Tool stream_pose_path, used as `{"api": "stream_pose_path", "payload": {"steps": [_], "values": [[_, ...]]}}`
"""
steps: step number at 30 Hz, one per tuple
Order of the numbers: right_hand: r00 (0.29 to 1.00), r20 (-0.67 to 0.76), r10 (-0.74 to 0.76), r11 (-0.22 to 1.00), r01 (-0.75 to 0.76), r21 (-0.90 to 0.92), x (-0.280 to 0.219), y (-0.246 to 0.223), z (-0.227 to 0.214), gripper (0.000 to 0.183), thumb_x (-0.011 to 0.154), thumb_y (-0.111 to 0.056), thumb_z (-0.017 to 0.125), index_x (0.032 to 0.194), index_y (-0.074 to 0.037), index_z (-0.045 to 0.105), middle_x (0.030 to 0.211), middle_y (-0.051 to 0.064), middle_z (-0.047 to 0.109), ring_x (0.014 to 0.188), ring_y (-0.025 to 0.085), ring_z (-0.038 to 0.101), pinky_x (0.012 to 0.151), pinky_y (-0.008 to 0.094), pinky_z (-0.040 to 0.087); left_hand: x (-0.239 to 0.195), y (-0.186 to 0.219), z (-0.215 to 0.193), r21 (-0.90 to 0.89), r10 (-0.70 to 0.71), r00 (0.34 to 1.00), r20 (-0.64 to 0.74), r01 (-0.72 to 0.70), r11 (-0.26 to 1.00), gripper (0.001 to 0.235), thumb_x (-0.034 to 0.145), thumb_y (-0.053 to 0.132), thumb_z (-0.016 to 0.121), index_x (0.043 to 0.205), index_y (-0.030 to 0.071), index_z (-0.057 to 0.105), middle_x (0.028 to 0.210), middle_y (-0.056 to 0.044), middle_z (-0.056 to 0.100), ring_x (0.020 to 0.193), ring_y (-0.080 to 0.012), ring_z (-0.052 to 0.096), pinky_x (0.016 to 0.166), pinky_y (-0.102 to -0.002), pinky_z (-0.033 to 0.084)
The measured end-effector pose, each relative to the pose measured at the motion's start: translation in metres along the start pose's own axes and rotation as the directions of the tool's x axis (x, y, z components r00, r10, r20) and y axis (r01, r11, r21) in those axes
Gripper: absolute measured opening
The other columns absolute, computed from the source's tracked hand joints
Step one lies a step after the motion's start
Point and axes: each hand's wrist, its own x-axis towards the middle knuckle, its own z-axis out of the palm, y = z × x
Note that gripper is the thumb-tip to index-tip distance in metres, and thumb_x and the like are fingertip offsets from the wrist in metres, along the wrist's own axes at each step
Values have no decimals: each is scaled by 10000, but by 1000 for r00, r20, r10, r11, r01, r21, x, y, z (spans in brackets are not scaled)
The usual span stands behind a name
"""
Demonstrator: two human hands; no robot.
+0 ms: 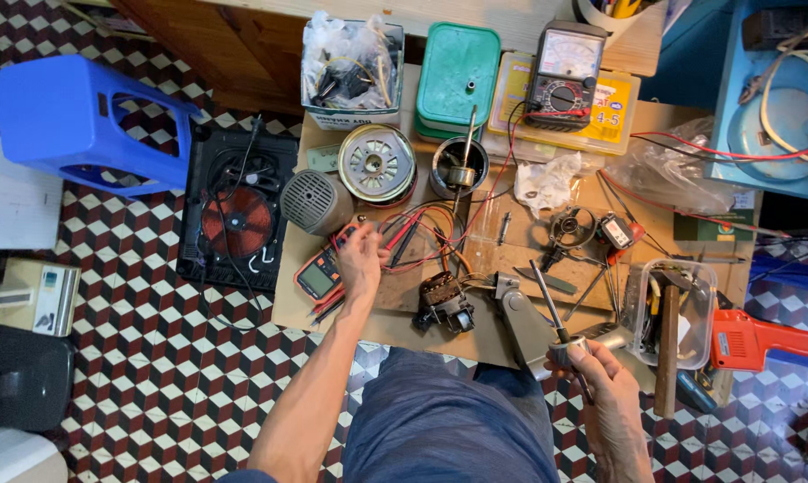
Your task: The person cleans and assembles small electrical components on a workbench. They use a screwdriver to adjust parts, a flashlight to inspect details, and a cloth to wipe surfaces. The person handles a cylindrical motor component and a circular fan housing, moving them between positions on the table.
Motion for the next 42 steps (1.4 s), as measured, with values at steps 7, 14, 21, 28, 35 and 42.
{"api": "stream_pose_path", "payload": {"steps": [7, 14, 21, 28, 35, 42], "values": [[998, -36, -58, 998, 59, 23, 5, 12, 8, 358, 899, -160, 716, 1194, 35, 666, 1012, 123, 749, 933, 187, 689, 879, 320, 512, -57, 42, 57, 16, -272, 890, 366, 286, 958, 688, 1059, 535, 465, 1059, -92, 749, 926, -190, 802, 728, -194, 770, 706, -285, 620], [996, -90, -28, 995, 36, 90, 15, 11, 7, 440, 842, -145, 762, 1231, 19, 639, 1027, 110, 753, 981, 168, 705, 917, 303, 513, -51, 60, 102, 179, 59, 940, 335, -125, 976, 510, 1005, 446, 518, 1226, 25, 702, 1143, -111, 759, 1024, -206, 713, 872, -322, 555], [998, -60, -36, 998, 40, 57, 45, 3, -1, 452, 811, -155, 799, 1205, 3, 643, 1034, 91, 734, 956, 149, 696, 879, 278, 525, 5, 80, 132, 505, 411, 896, 168, -436, 745, 555, 889, 340, 758, 1285, -15, 599, 1193, -195, 650, 1056, -327, 645, 899, -446, 540], [1000, 11, -18, 1000, 18, -22, 93, -9, 12, 411, 825, -195, 814, 1157, -10, 657, 980, 52, 736, 873, 91, 652, 793, 232, 500, 32, 92, 163, 811, 246, 951, 187, -290, 508, 664, 772, 454, 824, 1213, -1, 626, 1124, -205, 677, 1053, -386, 632, 881, -519, 514], [999, 20, 46, 999, -46, -16, 110, -12, 12, 435, 812, -203, 823, 1159, -7, 649, 930, 47, 727, 820, 93, 634, 725, 230, 496, 41, 85, 162, 802, 237, 957, 167, -272, 531, 629, 785, 438, 808, 1254, 46, 656, 1180, -173, 719, 1094, -363, 650, 923, -498, 518], [997, 41, 63, 998, -64, 13, 120, -8, 5, 426, 812, -192, 816, 1150, -3, 638, 937, 50, 733, 844, 98, 668, 769, 221, 524, 5, 114, 149, 602, 327, 914, 238, -403, 689, 630, 791, 371, 819, 1304, 71, 612, 1098, -139, 738, 968, -288, 710, 834, -422, 550]]}}
